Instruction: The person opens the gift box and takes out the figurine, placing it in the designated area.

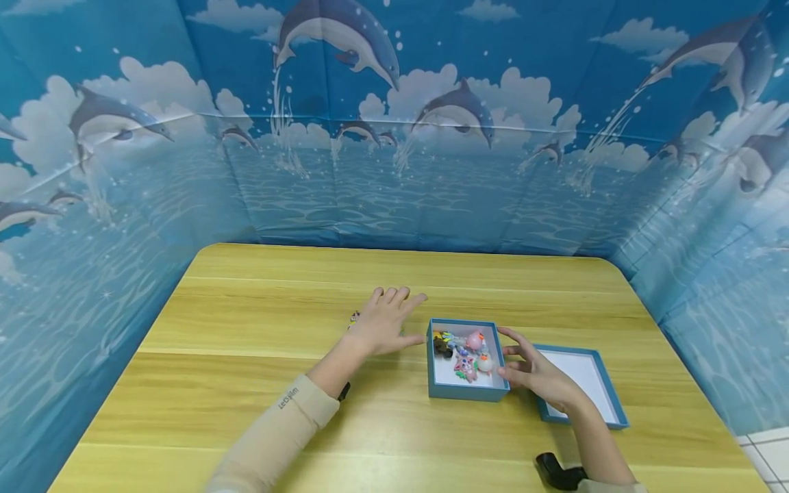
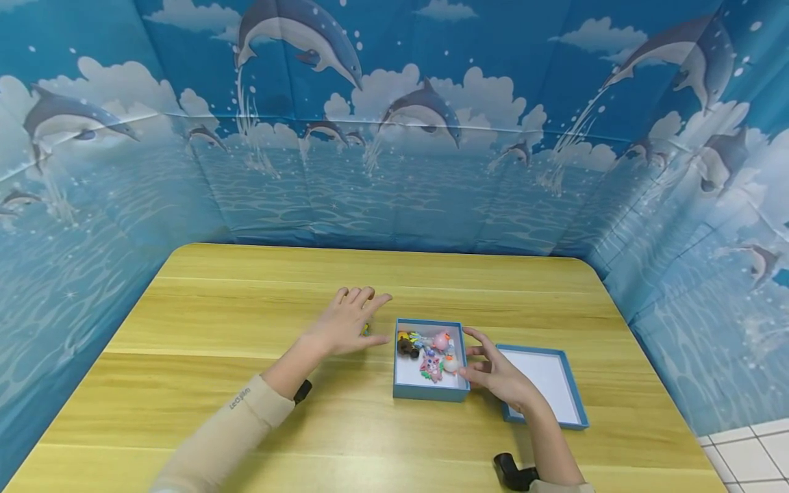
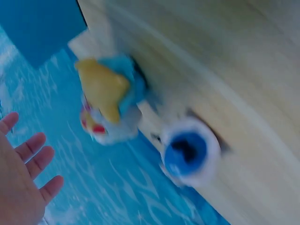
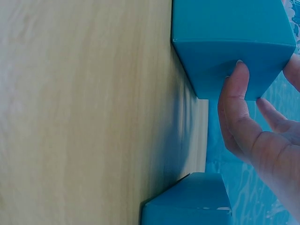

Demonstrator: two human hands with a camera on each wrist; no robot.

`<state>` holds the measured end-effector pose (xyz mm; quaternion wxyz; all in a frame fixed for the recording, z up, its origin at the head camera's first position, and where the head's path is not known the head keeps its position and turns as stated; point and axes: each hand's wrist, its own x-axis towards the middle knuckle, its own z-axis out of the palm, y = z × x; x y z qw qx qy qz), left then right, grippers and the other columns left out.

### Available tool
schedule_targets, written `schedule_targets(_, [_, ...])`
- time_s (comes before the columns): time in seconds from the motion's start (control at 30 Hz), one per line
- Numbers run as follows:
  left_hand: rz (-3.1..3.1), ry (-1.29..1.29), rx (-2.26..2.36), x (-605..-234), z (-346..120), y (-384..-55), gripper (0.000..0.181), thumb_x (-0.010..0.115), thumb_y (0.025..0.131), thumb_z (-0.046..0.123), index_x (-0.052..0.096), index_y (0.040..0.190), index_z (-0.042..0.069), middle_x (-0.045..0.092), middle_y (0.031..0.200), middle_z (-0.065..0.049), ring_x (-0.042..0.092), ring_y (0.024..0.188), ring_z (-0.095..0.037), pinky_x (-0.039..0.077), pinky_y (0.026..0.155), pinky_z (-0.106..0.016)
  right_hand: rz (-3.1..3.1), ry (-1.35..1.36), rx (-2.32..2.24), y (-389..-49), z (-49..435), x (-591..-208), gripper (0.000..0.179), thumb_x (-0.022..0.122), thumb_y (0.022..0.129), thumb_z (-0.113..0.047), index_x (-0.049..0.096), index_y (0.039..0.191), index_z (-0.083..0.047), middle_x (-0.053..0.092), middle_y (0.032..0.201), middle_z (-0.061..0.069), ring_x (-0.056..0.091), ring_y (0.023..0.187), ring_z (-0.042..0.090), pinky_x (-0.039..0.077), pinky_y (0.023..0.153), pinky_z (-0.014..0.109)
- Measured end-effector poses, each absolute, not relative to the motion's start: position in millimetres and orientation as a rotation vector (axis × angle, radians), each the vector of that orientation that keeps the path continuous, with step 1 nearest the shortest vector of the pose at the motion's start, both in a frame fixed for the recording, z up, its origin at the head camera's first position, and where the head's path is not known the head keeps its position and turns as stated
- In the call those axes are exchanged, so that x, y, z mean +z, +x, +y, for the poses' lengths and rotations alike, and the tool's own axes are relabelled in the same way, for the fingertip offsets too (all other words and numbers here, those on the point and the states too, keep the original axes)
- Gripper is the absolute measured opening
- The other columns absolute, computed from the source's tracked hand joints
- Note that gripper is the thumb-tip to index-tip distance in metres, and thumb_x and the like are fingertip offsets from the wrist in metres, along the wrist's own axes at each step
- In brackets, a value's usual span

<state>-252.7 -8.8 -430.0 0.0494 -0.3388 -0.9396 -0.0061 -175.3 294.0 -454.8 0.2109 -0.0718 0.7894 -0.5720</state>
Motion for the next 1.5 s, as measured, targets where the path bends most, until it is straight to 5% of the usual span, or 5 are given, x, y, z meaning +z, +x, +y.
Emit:
schedule_targets(0.97, [-2.722,-1.19,0.319,-456,78,-233,0.061,0.038,0.088,0.061,0.028,0.142,0.034,0.036,0.129,0.007,0.033,0.118,-0.014,0.024,0.105,-0.038,2.2,-0.219,-1.58,-174,295,-457,0.074,0.057,0.09,-0.015,0.009,0.146,-0.015,0.023,0.134,0.031,0.044,0.112,0.039,0.047,0.077,0.036])
schedule_targets(1.5, [-2.55,-1.133,0.506,-466,94,-233,0.047,0.037,0.092,0.054,0.034,0.134,0.033,0.035,0.126,0.009,0.036,0.111,-0.009,0.027,0.096,-0.031,2.195,-0.23,-1.586,-174,295,-456,0.073,0.057,0.091,-0.014,0.008,0.146,-0.013,0.023,0.133,0.03,0.044,0.11,0.037,0.048,0.077,0.036])
